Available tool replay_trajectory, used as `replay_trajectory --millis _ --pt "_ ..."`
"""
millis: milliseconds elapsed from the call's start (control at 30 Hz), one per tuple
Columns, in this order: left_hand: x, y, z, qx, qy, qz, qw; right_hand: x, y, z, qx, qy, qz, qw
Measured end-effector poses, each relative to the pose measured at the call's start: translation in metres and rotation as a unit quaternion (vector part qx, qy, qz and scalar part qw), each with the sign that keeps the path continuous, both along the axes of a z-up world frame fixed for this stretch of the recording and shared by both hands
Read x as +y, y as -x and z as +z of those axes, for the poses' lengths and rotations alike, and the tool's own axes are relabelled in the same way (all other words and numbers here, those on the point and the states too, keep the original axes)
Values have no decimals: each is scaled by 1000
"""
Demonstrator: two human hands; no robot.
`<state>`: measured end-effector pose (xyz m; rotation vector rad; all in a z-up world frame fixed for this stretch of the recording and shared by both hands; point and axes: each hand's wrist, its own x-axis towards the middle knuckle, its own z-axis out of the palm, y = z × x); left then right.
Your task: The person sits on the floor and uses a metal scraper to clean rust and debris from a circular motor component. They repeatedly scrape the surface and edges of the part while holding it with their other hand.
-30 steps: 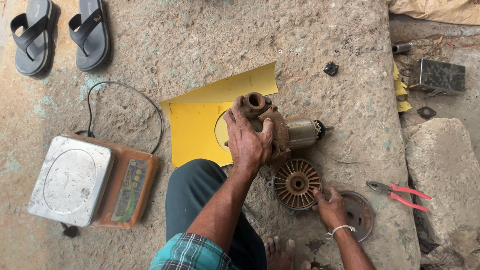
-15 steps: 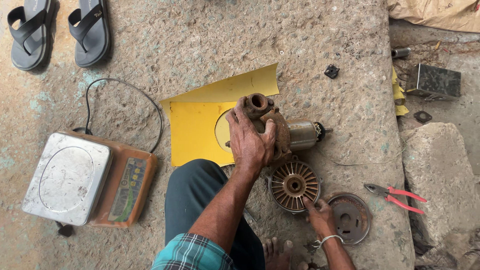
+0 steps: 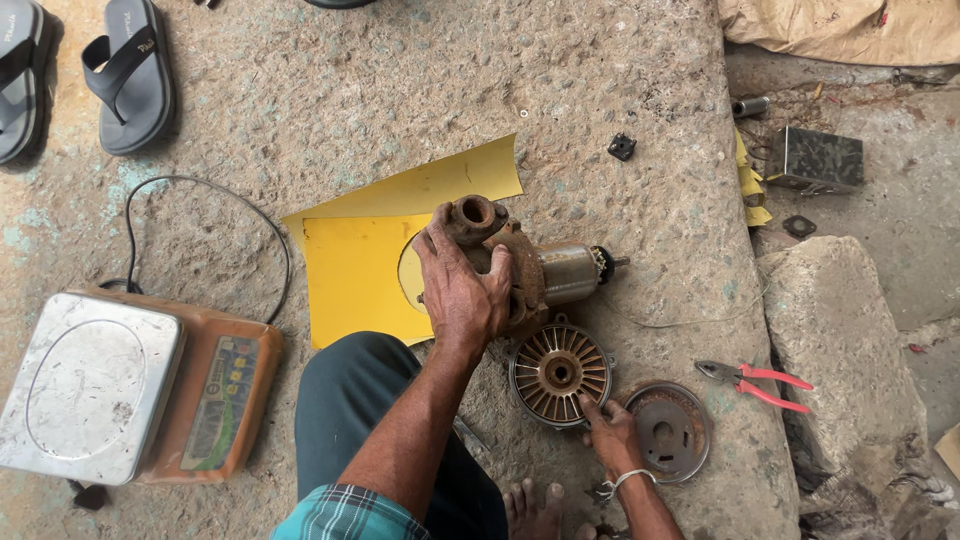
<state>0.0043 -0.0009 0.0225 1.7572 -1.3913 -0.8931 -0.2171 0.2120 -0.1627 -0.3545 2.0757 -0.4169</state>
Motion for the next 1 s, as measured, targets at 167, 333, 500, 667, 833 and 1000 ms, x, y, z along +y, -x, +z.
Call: replay_trajectory --millis 167,333,500,667,833,1000 --pt "0 1 -1 -5 1 0 1000 5 2 -6 -37 27 -15 999" --pt "-1 0 -3 -2 11 -1 1000 13 -4 -16 -1 56 -5 998" --pt "1 1 -3 -2 26 -3 1000 18 -3 -13 -44 92 -15 995" --pt "0 1 -1 4 8 0 1000 14 0 -2 -47 51 -12 998" --pt "-1 -1 -4 -1 35 -7 999 13 -6 6 -9 7 16 1000" --pt "-1 0 -4 15 12 -5 1000 3 5 29 85 -51 115 988"
